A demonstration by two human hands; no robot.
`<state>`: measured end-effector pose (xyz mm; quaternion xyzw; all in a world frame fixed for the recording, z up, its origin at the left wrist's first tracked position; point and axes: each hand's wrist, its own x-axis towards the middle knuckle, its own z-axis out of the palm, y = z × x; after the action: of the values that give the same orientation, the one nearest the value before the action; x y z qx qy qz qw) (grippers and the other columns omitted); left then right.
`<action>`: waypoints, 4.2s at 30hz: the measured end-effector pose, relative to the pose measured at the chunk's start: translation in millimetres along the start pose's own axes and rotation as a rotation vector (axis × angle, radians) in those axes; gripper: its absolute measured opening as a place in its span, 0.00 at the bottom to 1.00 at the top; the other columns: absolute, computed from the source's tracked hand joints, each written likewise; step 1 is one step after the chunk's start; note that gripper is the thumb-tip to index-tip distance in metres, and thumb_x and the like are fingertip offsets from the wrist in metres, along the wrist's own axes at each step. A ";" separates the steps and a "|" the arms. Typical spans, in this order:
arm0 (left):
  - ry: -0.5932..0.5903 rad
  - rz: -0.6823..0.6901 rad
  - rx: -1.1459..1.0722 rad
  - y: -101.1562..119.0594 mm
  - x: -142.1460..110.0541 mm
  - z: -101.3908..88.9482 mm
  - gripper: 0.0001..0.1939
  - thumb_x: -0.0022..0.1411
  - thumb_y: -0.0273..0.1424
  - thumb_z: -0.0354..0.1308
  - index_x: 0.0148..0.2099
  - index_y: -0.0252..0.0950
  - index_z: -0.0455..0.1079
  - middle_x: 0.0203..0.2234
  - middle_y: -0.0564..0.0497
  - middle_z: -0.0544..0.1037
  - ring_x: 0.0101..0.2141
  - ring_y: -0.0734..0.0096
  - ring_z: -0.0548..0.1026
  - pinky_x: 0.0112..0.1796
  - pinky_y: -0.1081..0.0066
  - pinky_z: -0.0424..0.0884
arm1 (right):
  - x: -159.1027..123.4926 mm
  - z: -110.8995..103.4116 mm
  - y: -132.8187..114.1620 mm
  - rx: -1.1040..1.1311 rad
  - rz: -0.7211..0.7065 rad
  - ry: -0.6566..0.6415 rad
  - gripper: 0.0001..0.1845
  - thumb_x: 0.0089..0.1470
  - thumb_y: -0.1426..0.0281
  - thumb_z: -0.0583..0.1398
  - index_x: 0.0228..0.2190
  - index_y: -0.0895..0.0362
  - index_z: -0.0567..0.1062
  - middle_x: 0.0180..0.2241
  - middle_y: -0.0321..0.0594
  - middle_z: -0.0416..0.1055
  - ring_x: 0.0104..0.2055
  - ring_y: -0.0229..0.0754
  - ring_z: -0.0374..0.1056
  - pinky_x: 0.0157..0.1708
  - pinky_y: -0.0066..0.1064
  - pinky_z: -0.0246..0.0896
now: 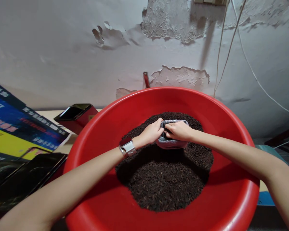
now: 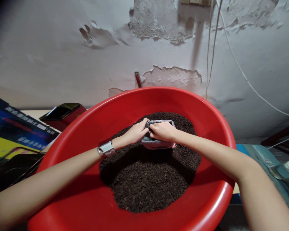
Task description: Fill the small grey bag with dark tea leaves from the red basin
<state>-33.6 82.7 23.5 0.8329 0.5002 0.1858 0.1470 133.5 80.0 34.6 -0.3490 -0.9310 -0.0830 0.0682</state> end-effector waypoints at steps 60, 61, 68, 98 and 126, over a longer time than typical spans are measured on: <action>-0.028 -0.097 0.103 -0.7 3.6 -0.1 0.15 0.56 0.28 0.41 0.47 0.33 0.56 0.37 0.41 0.73 0.36 0.58 0.74 0.36 0.65 0.67 | -59.5 67.6 -84.7 0.145 -0.380 -0.307 0.24 0.55 0.53 0.46 0.40 0.59 0.66 0.36 0.46 0.68 0.32 0.43 0.68 0.28 0.35 0.63; -0.029 -0.098 0.104 -0.7 3.5 -0.2 0.15 0.56 0.28 0.41 0.47 0.33 0.56 0.37 0.41 0.73 0.36 0.58 0.74 0.35 0.65 0.67 | -58.3 66.0 -84.6 0.128 -0.386 -0.324 0.23 0.56 0.54 0.46 0.40 0.59 0.66 0.35 0.45 0.69 0.31 0.43 0.68 0.26 0.33 0.62; -0.026 -0.093 0.090 1.1 2.5 -1.8 0.14 0.56 0.28 0.40 0.46 0.33 0.56 0.36 0.41 0.73 0.35 0.58 0.73 0.35 0.65 0.67 | -37.5 40.1 -77.7 0.030 -0.395 -0.203 0.17 0.56 0.60 0.48 0.35 0.58 0.69 0.27 0.40 0.71 0.23 0.39 0.68 0.21 0.28 0.55; -0.038 -0.070 0.103 13.4 -4.4 1.3 0.10 0.56 0.27 0.43 0.42 0.36 0.56 0.35 0.45 0.72 0.36 0.60 0.73 0.35 0.67 0.66 | 1.9 8.7 0.5 -0.075 0.014 -0.001 0.17 0.57 0.67 0.45 0.32 0.61 0.71 0.32 0.45 0.73 0.29 0.39 0.68 0.28 0.30 0.54; -0.009 -0.012 0.013 -4.9 2.7 12.6 0.07 0.58 0.29 0.44 0.40 0.35 0.57 0.36 0.46 0.71 0.35 0.64 0.72 0.34 0.70 0.65 | -5.1 -11.6 -19.9 -0.108 -0.227 0.385 0.13 0.55 0.69 0.48 0.31 0.62 0.70 0.34 0.47 0.68 0.41 0.44 0.62 0.45 0.39 0.54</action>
<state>-30.5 86.6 10.6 0.8316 0.5057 0.1780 0.1448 124.9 59.6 42.9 -0.2229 -0.9283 -0.2047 0.2162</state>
